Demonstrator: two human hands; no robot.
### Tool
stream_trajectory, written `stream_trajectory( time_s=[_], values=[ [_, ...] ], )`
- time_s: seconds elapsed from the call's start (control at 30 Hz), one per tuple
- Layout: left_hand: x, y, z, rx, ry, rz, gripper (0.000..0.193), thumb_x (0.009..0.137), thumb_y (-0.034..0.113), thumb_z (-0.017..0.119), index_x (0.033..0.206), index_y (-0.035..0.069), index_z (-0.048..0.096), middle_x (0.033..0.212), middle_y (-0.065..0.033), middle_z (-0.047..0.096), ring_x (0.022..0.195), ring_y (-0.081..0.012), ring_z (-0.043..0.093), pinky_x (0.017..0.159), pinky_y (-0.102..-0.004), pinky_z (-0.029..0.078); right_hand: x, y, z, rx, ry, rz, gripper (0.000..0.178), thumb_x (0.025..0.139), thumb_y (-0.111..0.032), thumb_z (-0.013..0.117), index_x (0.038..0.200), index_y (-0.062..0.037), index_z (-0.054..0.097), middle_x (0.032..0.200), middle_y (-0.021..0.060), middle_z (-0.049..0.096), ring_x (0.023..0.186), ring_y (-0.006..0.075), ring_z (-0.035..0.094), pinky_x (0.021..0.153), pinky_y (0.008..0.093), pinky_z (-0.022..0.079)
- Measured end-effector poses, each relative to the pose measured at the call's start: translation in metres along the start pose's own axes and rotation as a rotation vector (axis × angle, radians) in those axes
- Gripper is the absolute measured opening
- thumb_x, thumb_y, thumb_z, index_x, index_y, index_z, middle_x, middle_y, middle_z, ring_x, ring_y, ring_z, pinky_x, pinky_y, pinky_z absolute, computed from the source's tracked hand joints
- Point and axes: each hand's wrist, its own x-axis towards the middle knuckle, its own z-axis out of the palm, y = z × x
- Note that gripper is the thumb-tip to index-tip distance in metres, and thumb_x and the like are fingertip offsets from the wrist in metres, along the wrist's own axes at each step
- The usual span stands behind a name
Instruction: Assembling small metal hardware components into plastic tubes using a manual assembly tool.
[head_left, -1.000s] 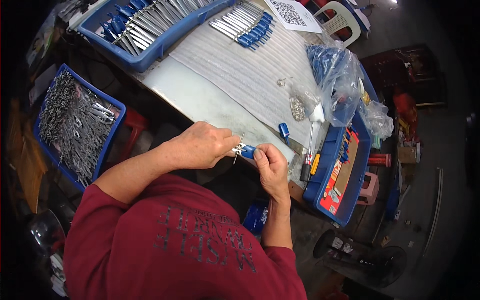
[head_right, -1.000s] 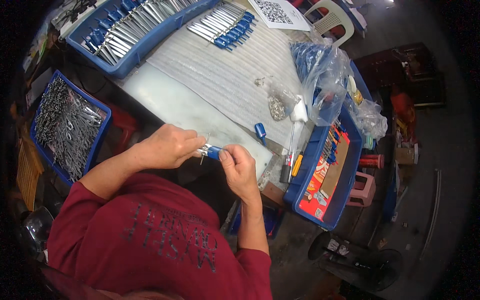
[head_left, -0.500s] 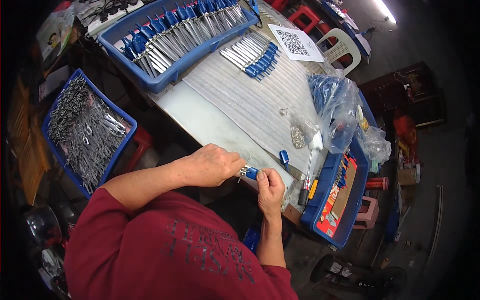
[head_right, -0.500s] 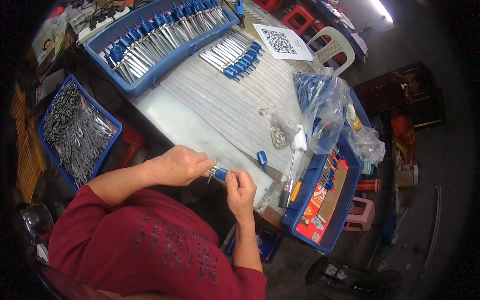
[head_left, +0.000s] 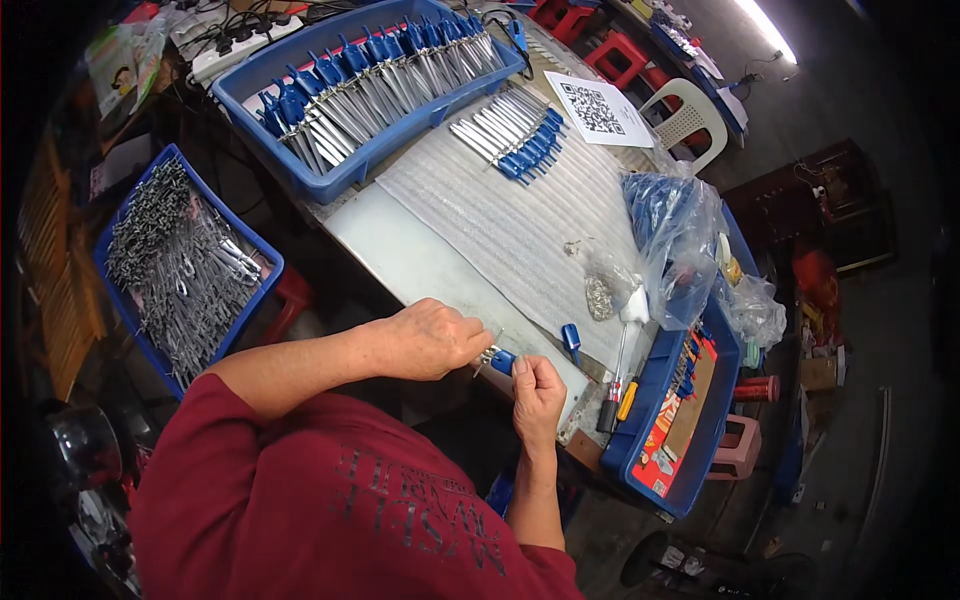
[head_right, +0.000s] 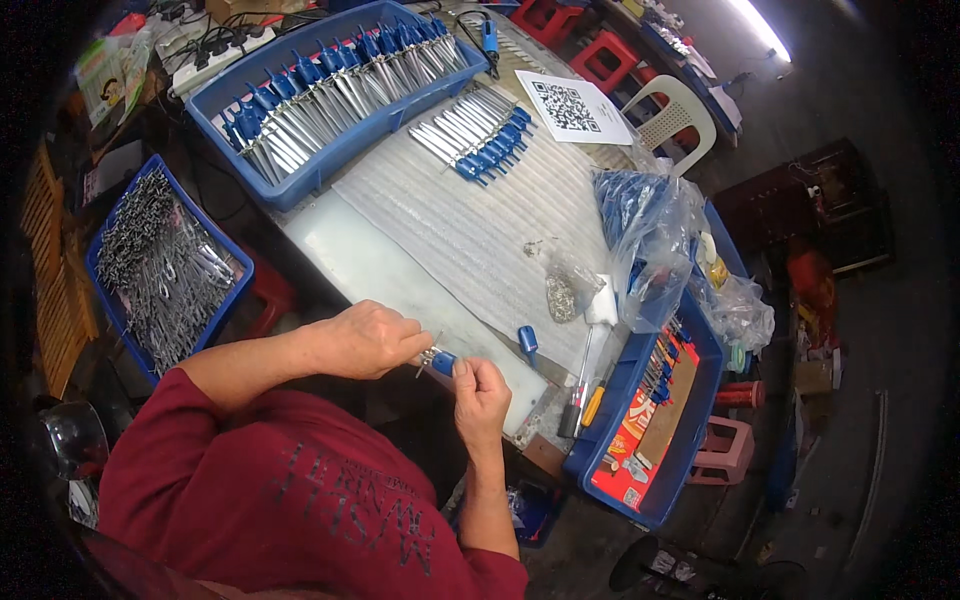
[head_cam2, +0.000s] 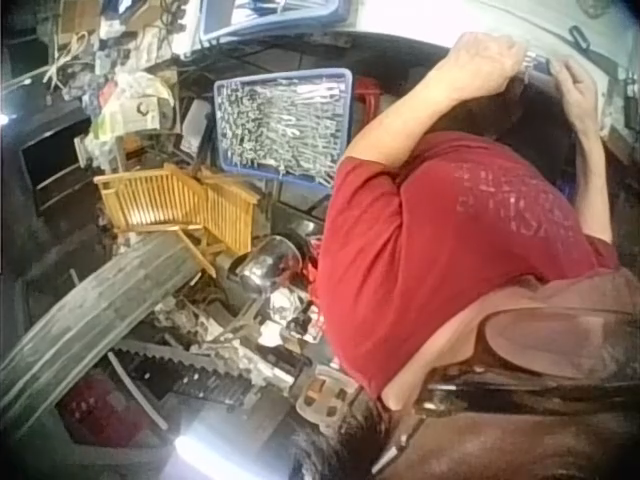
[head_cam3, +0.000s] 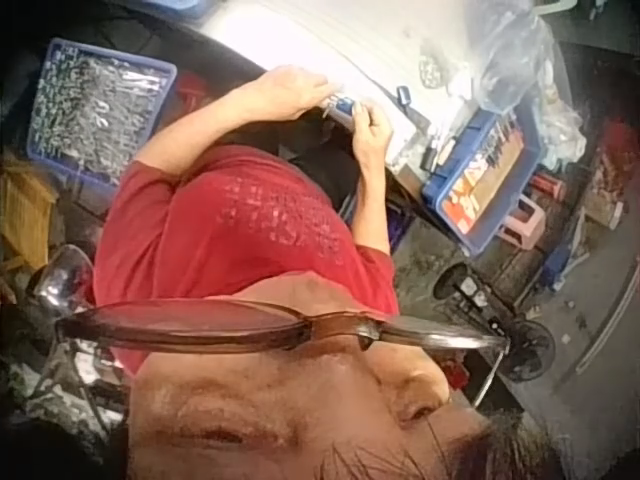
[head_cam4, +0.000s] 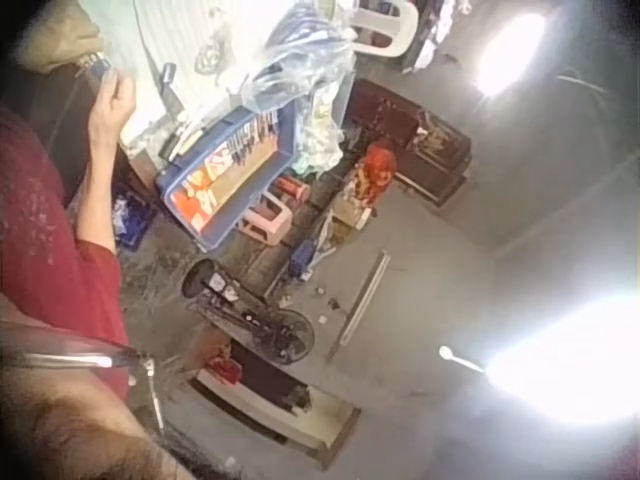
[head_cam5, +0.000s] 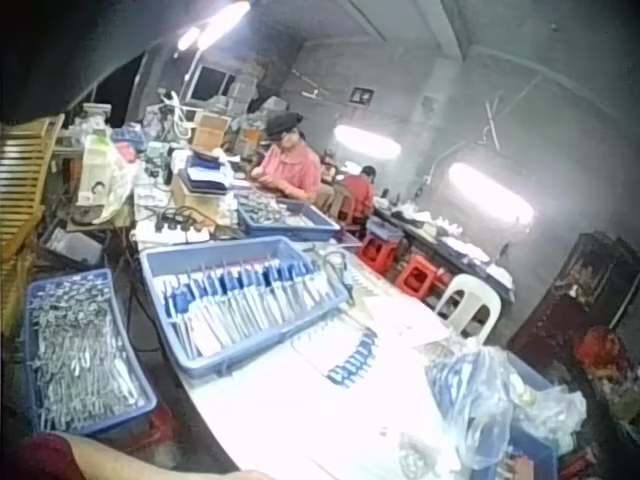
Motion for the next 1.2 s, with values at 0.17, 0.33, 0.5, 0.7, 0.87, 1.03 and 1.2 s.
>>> stream_trajectory(
  time_s=[0.17,0.33,0.5,0.7,0.87,1.03,1.2],
  values=[
    [0.005,-0.014,-0.006,0.025,0.019,0.027,0.014,0.069,0.009,0.056,0.08,0.005,0.049,0.061,-0.0081,0.048,0.055,-0.0262,0.054,0.047,-0.0365,0.043,0.002,0.012,0.007,0.164,0.125,0.029,0.021,0.086,-0.016,0.051,0.087,0.0037,0.058,0.078,0.0082,0.059,0.073,0.0124,0.052,0.067,0.0265,0.043],
    [0.015,-0.055,-0.014,0.104,0.152,0.024,0.017,0.069,0.011,0.058,0.082,0.004,0.05,0.061,-0.008,0.049,0.056,-0.0265,0.054,0.049,-0.0361,0.043,0.003,0.025,0.005,0.035,0.141,-0.024,0.021,0.086,-0.014,0.051,0.092,0.0042,0.058,0.083,0.0111,0.06,0.078,0.0159,0.055,0.072,0.0273,0.043],
    [0.036,-0.117,-0.018,0.236,0.234,-0.015,0.018,0.071,0.015,0.059,0.085,0.006,0.052,0.065,-0.0085,0.051,0.064,-0.0263,0.054,0.056,-0.0368,0.044,0.006,0.025,0.008,-0.098,0.132,-0.233,0.018,0.086,-0.013,0.052,0.094,0.0029,0.057,0.078,0.0018,0.056,0.07,0.0062,0.048,0.063,0.0183,0.039],
    [0.058,-0.171,-0.012,0.353,0.15,-0.114,0.016,0.074,0.014,0.056,0.088,0.008,0.054,0.075,-0.008,0.054,0.08,-0.0246,0.054,0.072,-0.0368,0.04,0.002,0.018,0.006,-0.051,0.107,-0.165,0.014,0.084,-0.007,0.052,0.091,0.0036,0.057,0.085,0.0049,0.058,0.078,0.0096,0.051,0.071,0.0219,0.041],
    [0.071,-0.188,-0.006,0.387,0.122,-0.178,0.015,0.076,0.013,0.053,0.09,0.009,0.054,0.082,-0.0066,0.055,0.086,-0.0224,0.053,0.078,-0.0359,0.038,0.005,0.016,0.008,-0.077,0.158,-0.239,0.011,0.081,-0.006,0.053,0.086,0.0026,0.057,0.071,0.01,0.055,0.062,0.0173,0.052,0.057,0.0266,0.041],
    [0.076,-0.2,-0.001,0.387,0.08,-0.205,0.014,0.077,0.013,0.051,0.09,0.01,0.055,0.085,-0.0048,0.055,0.089,-0.0215,0.052,0.081,-0.036,0.037,0.005,0.015,0.009,-0.091,0.177,-0.267,0.01,0.081,-0.006,0.054,0.086,0.0026,0.058,0.069,0.0096,0.054,0.061,0.017,0.051,0.057,0.0265,0.041],
    [0.077,-0.202,-0.003,0.416,0.074,-0.161,0.016,0.077,0.011,0.05,0.092,0.008,0.053,0.085,-0.0066,0.053,0.088,-0.0225,0.051,0.079,-0.0343,0.037,0.004,0.015,0.008,-0.085,0.17,-0.242,0.01,0.08,-0.005,0.054,0.085,0.0027,0.058,0.07,0.0098,0.055,0.062,0.0171,0.051,0.057,0.0266,0.041]
  ],
)
